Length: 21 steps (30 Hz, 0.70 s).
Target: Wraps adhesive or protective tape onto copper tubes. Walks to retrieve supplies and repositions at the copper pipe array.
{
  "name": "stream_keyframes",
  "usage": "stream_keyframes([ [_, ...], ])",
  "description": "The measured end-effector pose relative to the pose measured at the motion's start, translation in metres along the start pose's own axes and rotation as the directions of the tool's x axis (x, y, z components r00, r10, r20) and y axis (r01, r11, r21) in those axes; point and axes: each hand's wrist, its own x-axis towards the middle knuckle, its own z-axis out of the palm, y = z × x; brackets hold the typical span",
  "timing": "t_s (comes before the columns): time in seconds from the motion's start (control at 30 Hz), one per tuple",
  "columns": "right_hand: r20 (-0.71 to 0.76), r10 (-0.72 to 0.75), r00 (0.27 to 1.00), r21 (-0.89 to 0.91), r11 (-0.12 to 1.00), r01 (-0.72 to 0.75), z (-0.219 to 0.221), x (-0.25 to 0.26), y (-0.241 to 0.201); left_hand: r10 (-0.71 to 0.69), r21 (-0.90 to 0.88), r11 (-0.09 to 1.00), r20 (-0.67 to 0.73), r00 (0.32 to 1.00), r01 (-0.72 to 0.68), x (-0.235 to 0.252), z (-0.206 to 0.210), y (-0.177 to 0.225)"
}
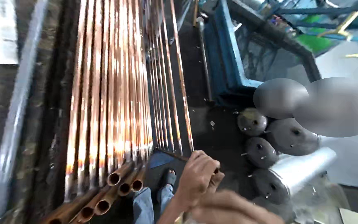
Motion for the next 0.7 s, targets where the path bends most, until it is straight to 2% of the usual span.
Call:
stream_keyframes([
  [0.1,-0.233,0.108,0.966,-0.094,0.987,-0.133,-0.049,-0.024,0.047,-0.011,-0.056,0.998,0.028,1.0,0.012,0.0,0.001,-0.002],
  [0.2,-0.349,0.158,0.924,-0.044,0.982,-0.184,-0.065,-0.044,0.082,-0.029,-0.112,0.993,0.124,0.992,0.043,0.002,-0.001,-0.006],
  [0.4,-0.376,0.155,0.913,-0.037,0.983,-0.182,-0.044,-0.053,0.109,-0.173,-0.172,0.963,0.189,0.967,0.206,0.0,-0.001,0.0],
  [0.57,-0.393,0.179,0.902,0.095,0.983,-0.154,-0.041,-0.053,0.119,-0.147,-0.205,0.955,0.295,0.944,0.213,0.006,-0.002,-0.005],
  [0.7,-0.364,0.2,0.91,0.138,0.977,-0.16,-0.039,-0.057,0.117,-0.185,-0.128,0.967,0.244,0.952,0.22,0.003,0.005,-0.005],
])
